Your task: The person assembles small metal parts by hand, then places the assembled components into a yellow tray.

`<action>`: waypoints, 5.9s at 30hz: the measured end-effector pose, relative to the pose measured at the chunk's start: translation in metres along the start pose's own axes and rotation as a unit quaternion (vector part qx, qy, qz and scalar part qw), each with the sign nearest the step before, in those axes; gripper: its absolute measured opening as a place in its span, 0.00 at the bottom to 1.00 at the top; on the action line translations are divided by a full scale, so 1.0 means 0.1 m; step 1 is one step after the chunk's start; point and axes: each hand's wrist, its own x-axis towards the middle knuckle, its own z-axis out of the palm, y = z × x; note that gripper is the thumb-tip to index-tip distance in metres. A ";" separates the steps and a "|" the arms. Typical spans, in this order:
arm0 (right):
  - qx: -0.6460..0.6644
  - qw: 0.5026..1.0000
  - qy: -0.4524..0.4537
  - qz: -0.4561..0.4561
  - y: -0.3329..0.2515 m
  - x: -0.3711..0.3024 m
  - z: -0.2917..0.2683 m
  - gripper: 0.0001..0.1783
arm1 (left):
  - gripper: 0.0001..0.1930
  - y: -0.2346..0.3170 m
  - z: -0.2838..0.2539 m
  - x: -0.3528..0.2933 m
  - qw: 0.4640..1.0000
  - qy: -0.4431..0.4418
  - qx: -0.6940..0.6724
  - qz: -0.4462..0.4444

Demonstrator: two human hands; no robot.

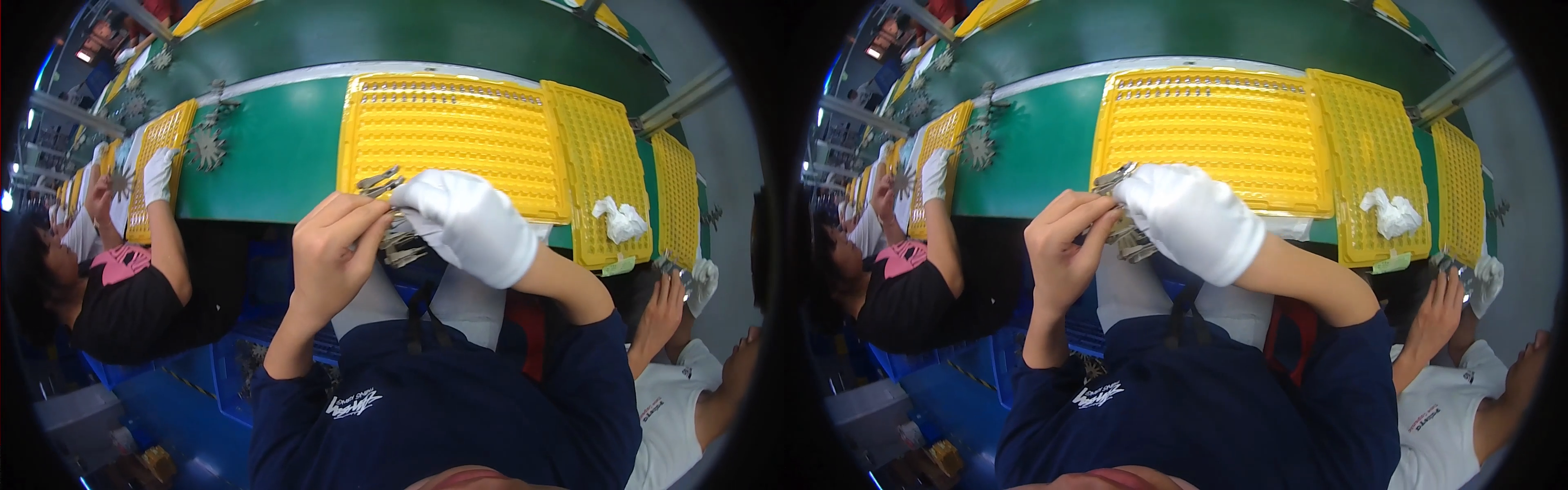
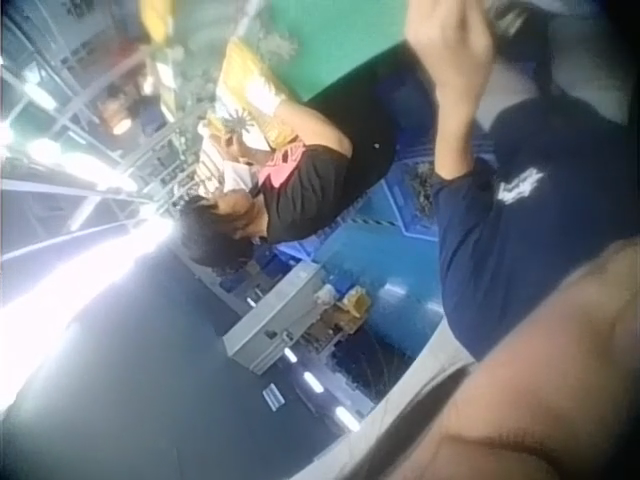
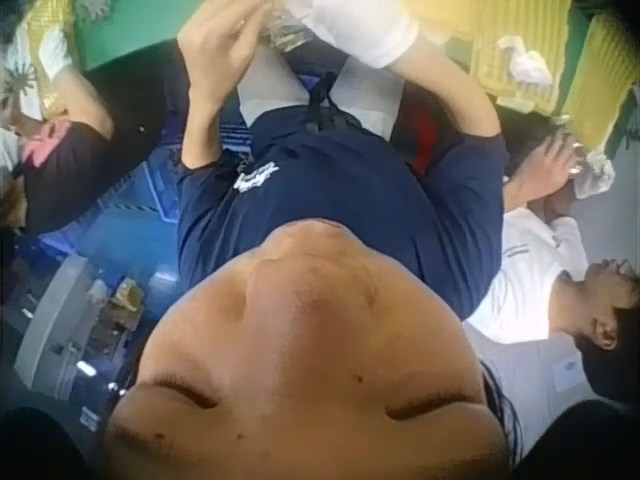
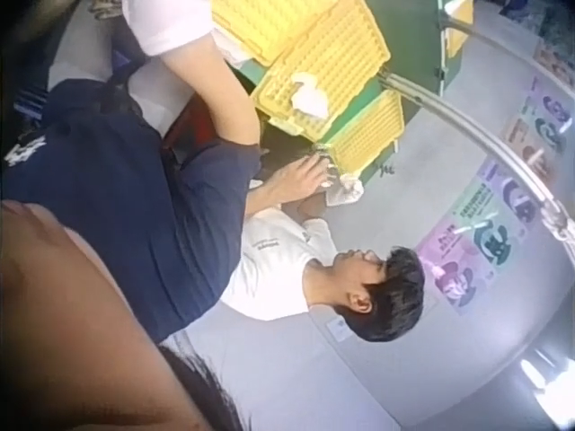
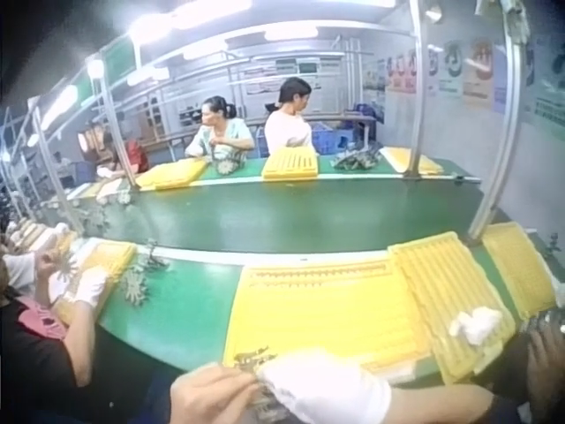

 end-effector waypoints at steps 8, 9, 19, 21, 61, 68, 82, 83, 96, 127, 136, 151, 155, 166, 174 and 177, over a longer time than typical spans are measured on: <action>0.099 0.985 -0.017 0.139 0.92 0.08 -0.06 0.08 | 0.06 -0.17 -0.02 -0.14 0.974 0.016 -0.126 -0.186; 0.043 0.987 0.012 0.152 1.22 0.09 -0.01 0.09 | 0.08 -0.15 -0.02 -0.12 0.959 0.034 -0.200 -0.196; -0.094 0.985 -0.143 0.007 2.43 0.52 0.23 0.10 | 0.18 -0.21 -0.19 -0.12 0.948 0.028 -0.282 -0.146; -0.097 0.983 -0.152 -0.040 2.48 0.55 0.20 0.12 | 0.16 -0.23 -0.22 -0.09 0.960 0.024 -0.243 -0.140; 0.110 0.992 0.050 -0.032 0.32 -0.05 -0.08 0.10 | 0.05 0.00 0.06 0.18 1.000 -0.011 -0.010 0.027; 0.180 0.984 0.011 0.019 0.48 0.01 0.02 0.09 | 0.05 -0.10 0.12 0.05 0.997 0.014 -0.029 -0.066; -0.087 0.988 -0.112 -0.069 2.41 0.69 0.35 0.07 | 0.16 -0.24 -0.36 -0.16 0.974 0.014 -0.187 -0.128; -0.115 0.983 -0.104 -0.097 2.50 0.69 0.40 0.06 | 0.14 -0.23 -0.37 -0.17 0.983 0.014 -0.146 -0.114; -0.074 0.997 -0.034 0.016 2.03 0.40 0.19 0.04 | 0.05 -0.07 -0.41 -0.11 0.995 -0.031 -0.047 -0.081; 0.124 0.992 0.002 -0.029 0.13 0.09 -0.13 0.05 | 0.05 0.03 -0.24 0.03 0.999 -0.027 -0.031 -0.013; 0.138 0.990 -0.036 -0.014 0.13 0.08 0.08 0.08 | 0.06 -0.01 -0.17 0.02 0.999 -0.040 -0.017 -0.014; -0.094 0.988 -0.122 0.029 2.23 0.64 0.33 0.11 | 0.15 -0.31 -0.46 -0.20 0.964 0.042 -0.179 -0.195; -0.139 0.980 -0.134 -0.046 2.36 0.68 0.36 0.15 | 0.15 -0.31 -0.51 -0.13 0.980 0.023 -0.126 -0.149; -0.237 0.947 -0.109 -0.185 2.52 0.72 0.40 0.15 | 0.07 -0.15 -0.41 0.10 0.995 -0.013 0.043 -0.086; -0.235 0.950 -0.123 -0.167 2.40 0.72 0.41 0.13 | 0.06 -0.12 -0.40 0.07 0.995 0.004 0.023 -0.095; -0.125 0.975 -0.022 -0.180 2.37 0.64 0.32 0.09 | 0.07 -0.08 -0.36 0.06 0.993 0.025 0.035 -0.114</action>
